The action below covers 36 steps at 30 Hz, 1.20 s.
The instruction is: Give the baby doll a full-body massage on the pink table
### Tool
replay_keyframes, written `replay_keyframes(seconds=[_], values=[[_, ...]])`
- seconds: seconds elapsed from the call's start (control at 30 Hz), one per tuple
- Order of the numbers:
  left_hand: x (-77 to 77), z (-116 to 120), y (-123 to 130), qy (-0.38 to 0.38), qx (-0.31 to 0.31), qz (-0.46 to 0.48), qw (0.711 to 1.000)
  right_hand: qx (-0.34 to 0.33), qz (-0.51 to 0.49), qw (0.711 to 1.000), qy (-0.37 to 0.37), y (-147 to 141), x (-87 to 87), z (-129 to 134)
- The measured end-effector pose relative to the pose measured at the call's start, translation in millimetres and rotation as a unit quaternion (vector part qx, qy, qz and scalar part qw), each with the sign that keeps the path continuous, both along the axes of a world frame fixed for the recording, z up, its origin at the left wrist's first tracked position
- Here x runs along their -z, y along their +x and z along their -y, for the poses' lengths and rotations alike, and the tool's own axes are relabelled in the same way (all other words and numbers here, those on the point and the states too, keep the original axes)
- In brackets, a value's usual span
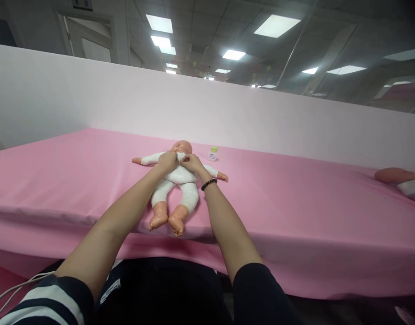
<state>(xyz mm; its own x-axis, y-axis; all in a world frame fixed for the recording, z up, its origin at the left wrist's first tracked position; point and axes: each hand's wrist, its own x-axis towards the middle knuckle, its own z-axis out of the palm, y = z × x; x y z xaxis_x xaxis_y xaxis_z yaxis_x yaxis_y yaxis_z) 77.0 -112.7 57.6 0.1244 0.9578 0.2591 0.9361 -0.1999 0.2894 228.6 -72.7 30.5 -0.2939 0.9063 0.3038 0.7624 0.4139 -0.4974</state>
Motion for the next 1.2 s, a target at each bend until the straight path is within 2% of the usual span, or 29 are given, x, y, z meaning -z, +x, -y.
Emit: replay_keyframes(seconds=[0.2,0.53,0.77,1.07,1.2], values=[[1.4,-0.1,-2.7,0.028,-0.008,0.013,0.999,0.044,-0.033,0.998,0.034,0.8,8.1,-7.0],[11.0,-24.5,-1.2,0.036,0.013,-0.024,0.999,0.033,-0.004,0.997,0.064,-6.4,14.8,-10.5],[17.3,-20.4,1.7,0.103,0.035,-0.045,0.993,0.047,-0.008,0.991,0.123,-8.7,16.6,-12.8],[20.3,-24.2,-3.8,0.092,0.034,-0.019,0.995,0.041,0.007,0.994,0.105,-6.1,18.7,-14.7],[22.9,-23.6,-8.9,0.093,0.006,0.021,0.995,0.042,0.005,0.994,0.104,-5.4,18.4,-13.9]])
